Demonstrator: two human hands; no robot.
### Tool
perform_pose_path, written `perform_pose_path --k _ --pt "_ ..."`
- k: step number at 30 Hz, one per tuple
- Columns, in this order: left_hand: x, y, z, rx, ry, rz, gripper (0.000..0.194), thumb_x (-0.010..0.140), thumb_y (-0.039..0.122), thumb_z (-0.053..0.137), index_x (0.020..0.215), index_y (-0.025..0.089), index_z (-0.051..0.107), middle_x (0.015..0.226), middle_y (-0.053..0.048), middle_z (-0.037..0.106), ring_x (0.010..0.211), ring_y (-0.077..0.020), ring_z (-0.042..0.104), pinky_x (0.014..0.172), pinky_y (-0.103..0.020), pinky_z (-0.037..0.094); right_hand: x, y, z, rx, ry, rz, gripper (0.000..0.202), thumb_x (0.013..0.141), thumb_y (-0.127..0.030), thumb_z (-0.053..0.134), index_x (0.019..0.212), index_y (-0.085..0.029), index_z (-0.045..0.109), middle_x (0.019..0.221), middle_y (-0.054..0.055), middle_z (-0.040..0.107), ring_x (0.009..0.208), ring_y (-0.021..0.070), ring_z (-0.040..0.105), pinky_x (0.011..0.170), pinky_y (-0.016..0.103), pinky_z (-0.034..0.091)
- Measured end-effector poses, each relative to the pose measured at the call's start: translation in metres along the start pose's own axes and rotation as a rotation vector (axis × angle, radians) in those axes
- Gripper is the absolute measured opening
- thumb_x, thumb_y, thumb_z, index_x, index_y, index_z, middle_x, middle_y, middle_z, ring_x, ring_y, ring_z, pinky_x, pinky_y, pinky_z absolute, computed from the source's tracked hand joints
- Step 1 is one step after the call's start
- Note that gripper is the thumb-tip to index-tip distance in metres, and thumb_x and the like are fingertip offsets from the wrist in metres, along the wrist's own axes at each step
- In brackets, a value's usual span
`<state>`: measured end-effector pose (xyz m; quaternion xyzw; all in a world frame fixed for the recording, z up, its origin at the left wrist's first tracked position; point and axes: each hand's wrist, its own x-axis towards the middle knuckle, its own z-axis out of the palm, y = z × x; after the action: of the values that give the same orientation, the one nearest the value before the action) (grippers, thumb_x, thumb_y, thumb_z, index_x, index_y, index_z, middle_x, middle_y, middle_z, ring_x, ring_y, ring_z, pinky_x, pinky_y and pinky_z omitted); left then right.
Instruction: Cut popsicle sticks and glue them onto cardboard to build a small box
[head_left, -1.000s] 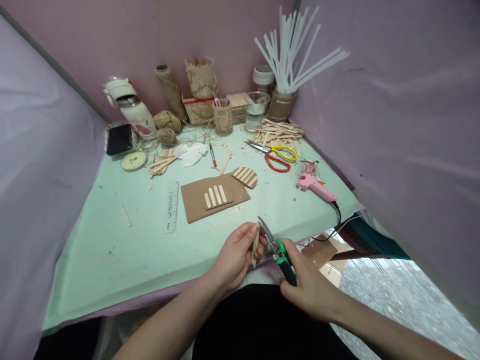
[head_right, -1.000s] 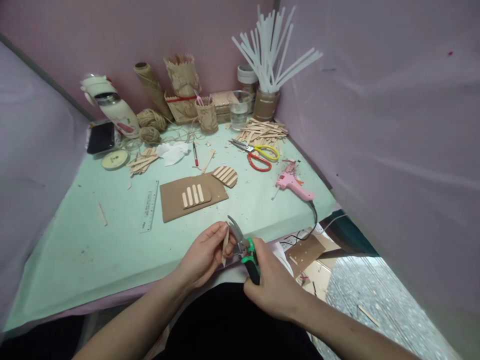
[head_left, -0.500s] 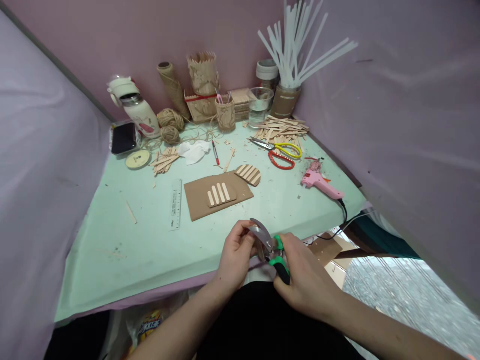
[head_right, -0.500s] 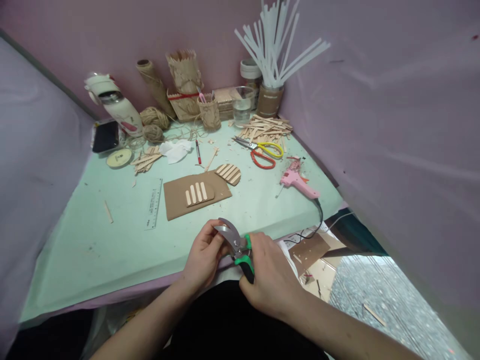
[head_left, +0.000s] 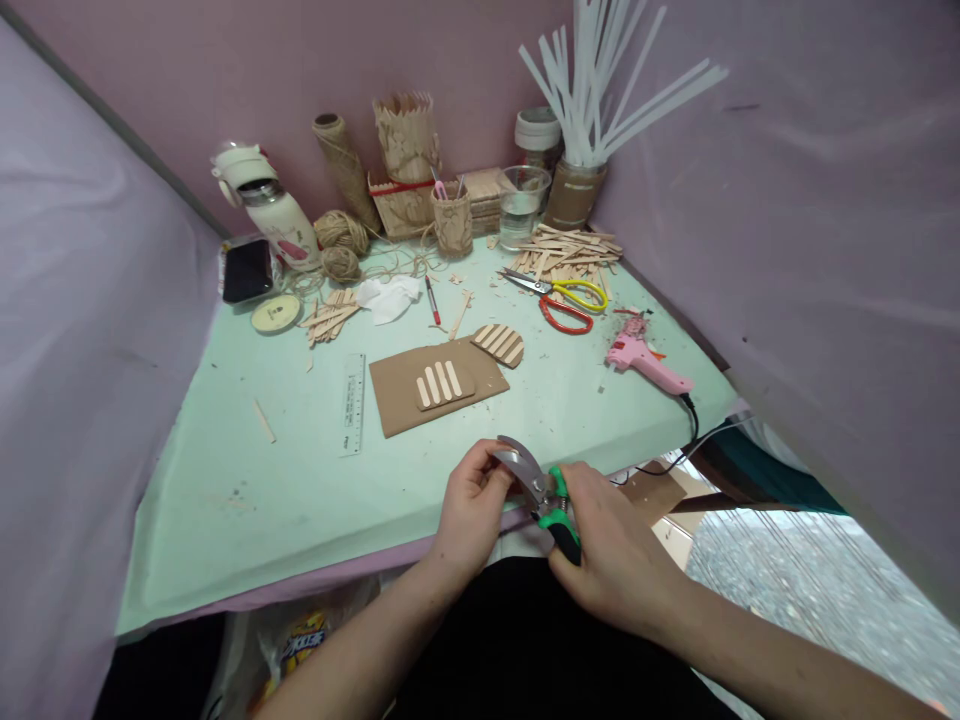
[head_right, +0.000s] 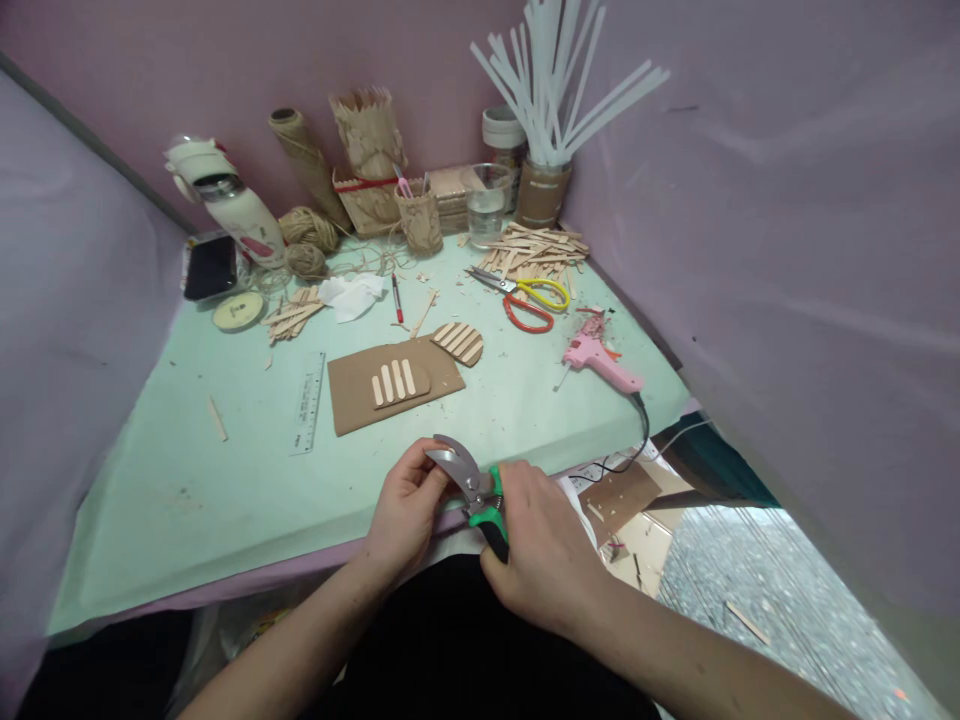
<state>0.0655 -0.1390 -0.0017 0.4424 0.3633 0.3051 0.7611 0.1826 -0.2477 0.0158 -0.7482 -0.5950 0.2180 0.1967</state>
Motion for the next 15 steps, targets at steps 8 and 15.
perform_pose_path --k 8,15 --pt "-0.0017 0.0009 0.002 -0.035 -0.013 -0.025 0.011 0.082 0.027 0.066 0.082 0.017 0.061 0.076 0.002 0.062 0.07 -0.0109 0.058 0.068 -0.023 0.05 -0.0007 -0.0017 -0.001 0.025 -0.021 0.023 0.028 0.071 -0.016 0.052 0.096 -0.022 0.041 0.094 0.007 0.051 0.087 0.0249 0.051 0.075 0.039 0.043" --pt "-0.0029 0.0031 0.0044 -0.052 -0.024 -0.033 0.011 0.082 0.026 0.066 0.082 0.017 0.06 0.075 0.003 0.062 0.069 -0.0102 0.059 0.067 -0.022 0.05 -0.0015 -0.0031 -0.0024 -0.002 -0.038 0.052 0.025 0.072 -0.017 0.052 0.093 -0.022 0.04 0.092 0.007 0.051 0.084 0.0251 0.052 0.07 0.037 0.042"
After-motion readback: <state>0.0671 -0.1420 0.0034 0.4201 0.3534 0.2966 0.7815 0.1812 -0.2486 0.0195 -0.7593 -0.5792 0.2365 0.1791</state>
